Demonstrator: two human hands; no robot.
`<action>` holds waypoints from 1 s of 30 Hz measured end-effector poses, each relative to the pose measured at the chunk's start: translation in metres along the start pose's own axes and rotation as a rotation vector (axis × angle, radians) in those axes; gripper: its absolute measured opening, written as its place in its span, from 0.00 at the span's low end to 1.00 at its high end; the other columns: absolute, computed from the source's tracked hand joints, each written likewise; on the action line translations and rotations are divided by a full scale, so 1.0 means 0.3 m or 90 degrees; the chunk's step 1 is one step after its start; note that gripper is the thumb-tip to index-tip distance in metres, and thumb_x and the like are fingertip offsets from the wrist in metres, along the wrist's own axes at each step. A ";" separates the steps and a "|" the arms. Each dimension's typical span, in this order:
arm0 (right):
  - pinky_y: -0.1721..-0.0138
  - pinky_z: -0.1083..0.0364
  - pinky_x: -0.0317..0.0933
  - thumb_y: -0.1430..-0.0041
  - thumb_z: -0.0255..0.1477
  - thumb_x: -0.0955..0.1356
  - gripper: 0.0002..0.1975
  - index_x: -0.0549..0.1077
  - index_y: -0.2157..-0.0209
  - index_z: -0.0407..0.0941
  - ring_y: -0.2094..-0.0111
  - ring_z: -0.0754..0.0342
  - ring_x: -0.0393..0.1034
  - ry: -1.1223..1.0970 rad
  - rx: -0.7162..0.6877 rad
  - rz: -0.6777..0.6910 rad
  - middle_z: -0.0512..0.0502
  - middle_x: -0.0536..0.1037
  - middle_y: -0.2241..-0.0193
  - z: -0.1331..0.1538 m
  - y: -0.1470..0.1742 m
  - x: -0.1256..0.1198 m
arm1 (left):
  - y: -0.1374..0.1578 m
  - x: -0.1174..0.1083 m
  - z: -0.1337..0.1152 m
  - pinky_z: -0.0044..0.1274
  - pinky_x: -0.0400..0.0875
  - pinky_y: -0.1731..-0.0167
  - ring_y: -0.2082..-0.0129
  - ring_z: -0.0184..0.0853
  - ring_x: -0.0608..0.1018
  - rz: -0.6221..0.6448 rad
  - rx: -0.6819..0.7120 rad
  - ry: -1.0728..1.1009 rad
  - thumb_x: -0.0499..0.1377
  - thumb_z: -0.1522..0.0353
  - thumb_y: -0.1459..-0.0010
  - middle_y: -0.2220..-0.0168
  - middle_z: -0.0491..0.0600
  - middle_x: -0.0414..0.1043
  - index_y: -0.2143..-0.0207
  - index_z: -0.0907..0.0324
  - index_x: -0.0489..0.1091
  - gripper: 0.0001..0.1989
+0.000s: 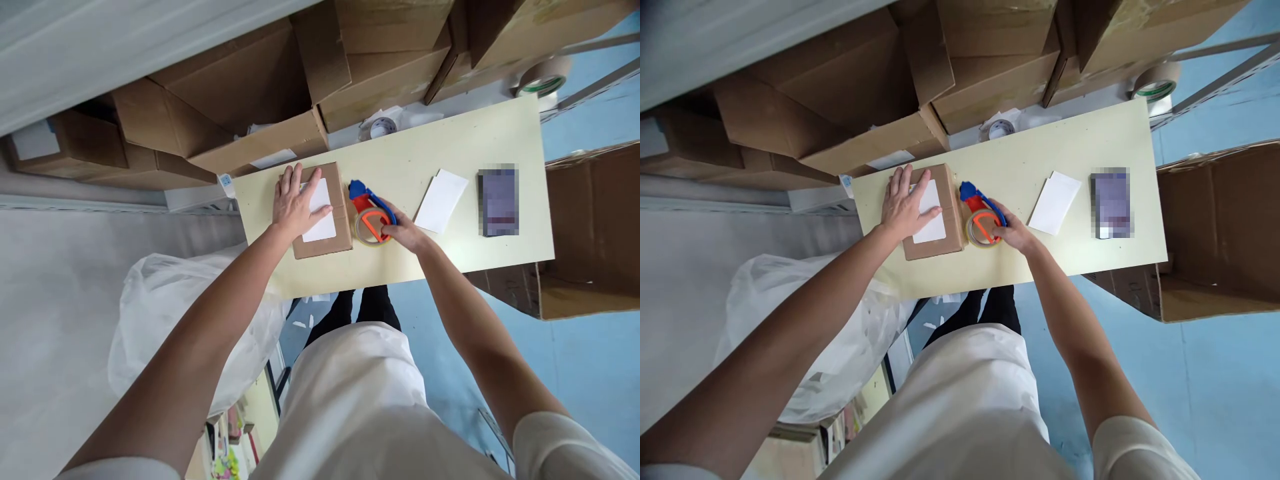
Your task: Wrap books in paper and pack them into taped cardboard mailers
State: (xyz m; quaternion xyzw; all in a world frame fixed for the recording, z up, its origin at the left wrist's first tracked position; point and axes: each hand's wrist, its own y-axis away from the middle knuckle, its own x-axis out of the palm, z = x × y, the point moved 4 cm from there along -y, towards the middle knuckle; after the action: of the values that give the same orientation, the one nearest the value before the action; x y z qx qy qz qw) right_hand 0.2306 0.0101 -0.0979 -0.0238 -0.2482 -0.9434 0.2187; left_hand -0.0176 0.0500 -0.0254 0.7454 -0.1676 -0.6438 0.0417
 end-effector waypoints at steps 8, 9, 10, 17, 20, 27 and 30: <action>0.44 0.43 0.58 0.59 0.24 0.66 0.42 0.54 0.39 0.51 0.47 0.45 0.66 -0.076 0.055 -0.036 0.46 0.70 0.46 -0.277 0.355 0.178 | -0.008 -0.002 -0.012 0.46 0.41 0.40 0.34 0.55 0.40 -0.002 -0.011 0.015 0.55 0.49 0.48 0.32 0.54 0.36 0.34 0.53 0.41 0.44; 0.44 0.43 0.57 0.59 0.24 0.66 0.42 0.55 0.39 0.51 0.47 0.45 0.65 -0.078 0.054 -0.056 0.46 0.70 0.46 -0.285 0.365 0.194 | -0.012 -0.003 -0.015 0.46 0.42 0.41 0.35 0.55 0.40 0.000 -0.023 0.011 0.54 0.49 0.47 0.32 0.54 0.36 0.34 0.53 0.40 0.44; 0.43 0.43 0.57 0.60 0.23 0.66 0.42 0.56 0.39 0.51 0.46 0.45 0.65 -0.080 0.055 -0.074 0.47 0.69 0.45 -0.286 0.366 0.203 | -0.012 -0.004 -0.018 0.46 0.44 0.41 0.35 0.56 0.41 0.000 -0.041 0.006 0.52 0.49 0.46 0.32 0.54 0.37 0.34 0.53 0.39 0.43; 0.49 0.44 0.62 0.59 0.25 0.64 0.41 0.54 0.39 0.50 0.49 0.44 0.66 -0.044 0.048 -0.167 0.47 0.71 0.49 -0.114 0.214 0.051 | 0.171 -0.001 0.014 0.48 0.55 0.50 0.42 0.59 0.58 0.003 -0.221 -0.027 0.47 0.48 0.44 0.41 0.66 0.54 0.34 0.57 0.39 0.42; 0.49 0.45 0.62 0.60 0.24 0.65 0.40 0.59 0.40 0.48 0.49 0.44 0.65 -0.012 0.026 -0.095 0.45 0.72 0.50 0.019 0.068 -0.028 | 0.256 -0.006 0.024 0.48 0.51 0.48 0.41 0.60 0.56 -0.011 -0.246 -0.044 0.49 0.47 0.46 0.40 0.67 0.53 0.34 0.61 0.42 0.44; 0.53 0.42 0.63 0.61 0.22 0.66 0.35 0.66 0.46 0.47 0.57 0.45 0.68 -0.068 0.054 0.085 0.46 0.74 0.58 0.126 -0.141 -0.045 | 0.101 -0.013 -0.030 0.47 0.38 0.42 0.36 0.56 0.45 0.018 -0.087 -0.020 0.53 0.49 0.47 0.33 0.58 0.38 0.34 0.54 0.43 0.42; 0.53 0.42 0.63 0.61 0.22 0.65 0.37 0.63 0.44 0.49 0.57 0.45 0.68 -0.068 0.041 0.086 0.47 0.74 0.58 0.102 -0.138 -0.037 | 0.066 -0.008 -0.030 0.46 0.38 0.42 0.38 0.56 0.51 0.010 -0.100 -0.010 0.54 0.48 0.48 0.34 0.57 0.43 0.34 0.52 0.42 0.44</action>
State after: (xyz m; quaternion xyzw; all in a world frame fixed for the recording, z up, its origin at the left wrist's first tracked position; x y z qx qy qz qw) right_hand 0.2212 0.0614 -0.0918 -0.0836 -0.2873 -0.9155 0.2688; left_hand -0.0130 0.0307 -0.0162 0.7335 -0.1229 -0.6604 0.1038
